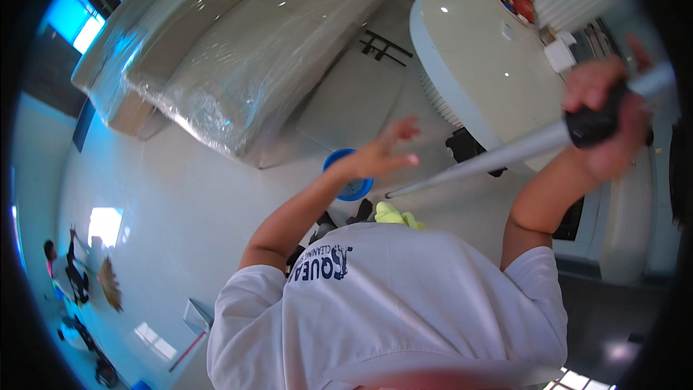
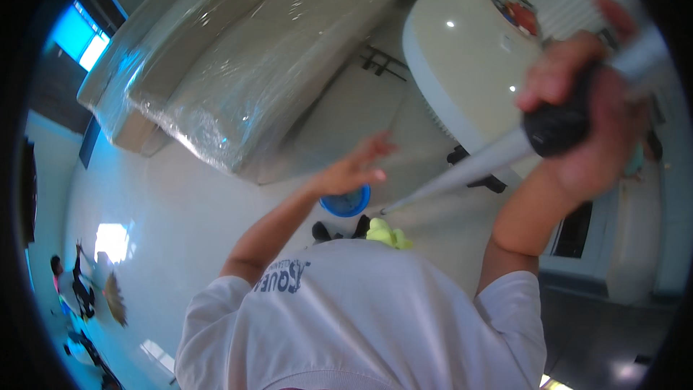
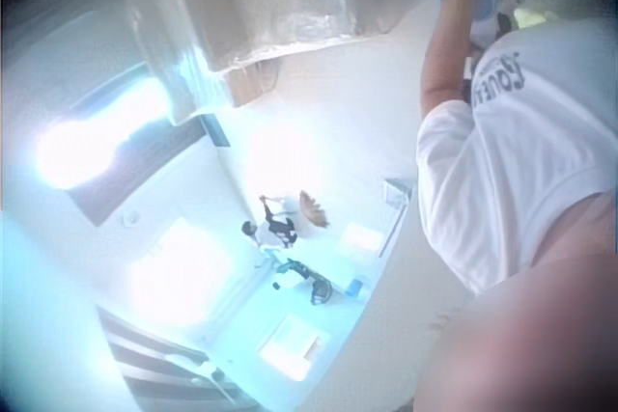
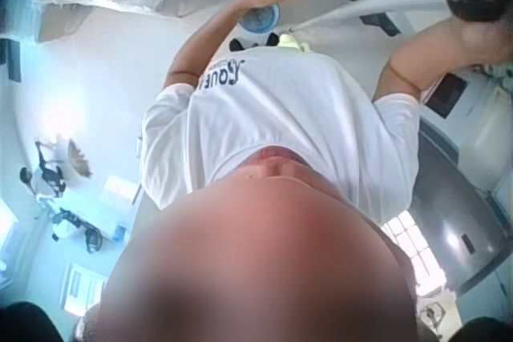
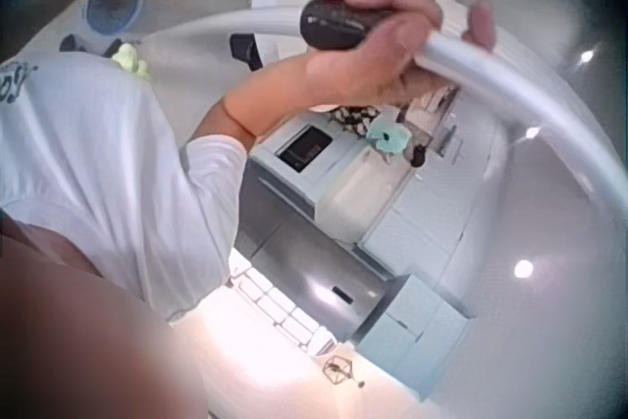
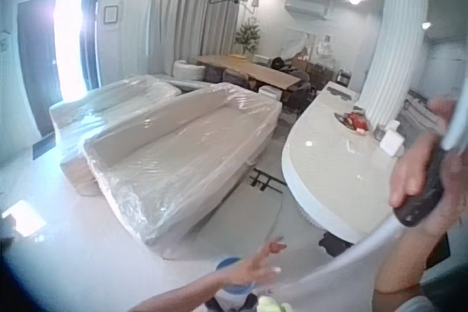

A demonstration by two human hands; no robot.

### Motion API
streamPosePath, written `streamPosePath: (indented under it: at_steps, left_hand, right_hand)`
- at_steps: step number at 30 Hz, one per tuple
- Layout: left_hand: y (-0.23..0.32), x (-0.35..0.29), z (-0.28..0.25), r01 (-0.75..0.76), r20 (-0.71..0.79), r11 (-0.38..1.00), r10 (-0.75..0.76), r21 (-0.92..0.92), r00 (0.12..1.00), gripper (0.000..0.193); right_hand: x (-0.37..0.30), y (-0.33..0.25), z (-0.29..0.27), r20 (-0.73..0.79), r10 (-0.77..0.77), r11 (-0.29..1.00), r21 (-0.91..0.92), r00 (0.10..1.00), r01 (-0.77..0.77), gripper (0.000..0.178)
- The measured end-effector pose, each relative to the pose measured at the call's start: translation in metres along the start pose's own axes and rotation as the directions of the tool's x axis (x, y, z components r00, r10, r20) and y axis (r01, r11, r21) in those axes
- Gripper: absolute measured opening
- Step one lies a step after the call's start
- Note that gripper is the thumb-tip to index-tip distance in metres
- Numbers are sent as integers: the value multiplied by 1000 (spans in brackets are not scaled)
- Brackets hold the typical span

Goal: The person attaches a microfiber mop pad to a mop head, then picks up a mop bucket and a mop handle. They connect the handle to the mop head and extend the telescopic pole to full length.

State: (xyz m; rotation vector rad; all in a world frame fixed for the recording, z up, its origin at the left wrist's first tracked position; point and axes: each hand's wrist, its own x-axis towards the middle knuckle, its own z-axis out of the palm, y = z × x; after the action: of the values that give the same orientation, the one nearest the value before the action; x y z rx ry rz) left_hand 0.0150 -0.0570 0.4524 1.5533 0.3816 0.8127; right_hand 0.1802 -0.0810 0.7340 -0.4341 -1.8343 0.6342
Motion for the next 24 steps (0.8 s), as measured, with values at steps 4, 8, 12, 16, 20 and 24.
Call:
streamPosePath:
  at_steps: [4, 8, 12, 16, 20, 24]
  left_hand:
    - [42, 25, -56, -108, -248, 994, 99, -22, 964, 80]
    - [70, 38, -76, -211, -419, 975, 218, 63, 881, 89]
    - [78, 31, -71, -193, -408, 977, 214, 91, 887, 96]
    - [77, 20, -84, -150, -353, 983, 177, 102, 919, 99]
    - [72, 21, -138, -186, -358, 976, 215, 114, 909, 98]
    - [63, 9, -205, -96, -436, 981, 161, 168, 885, 95]
  right_hand:
    - [-37, 35, 2, -206, 115, 990, -52, 972, -128, 36]
    - [-87, 61, 18, -263, 313, 949, 38, 913, -314, 34]
    - [-128, 96, 33, -244, 419, 905, 42, 874, -422, 26]
    - [-166, 147, 55, -256, 503, 851, -23, 826, -525, 20]
    - [-184, 175, 84, -285, 713, 687, 95, 641, -721, 14]
    - [-205, 214, 124, -419, 743, 574, -2, 521, -819, 14]
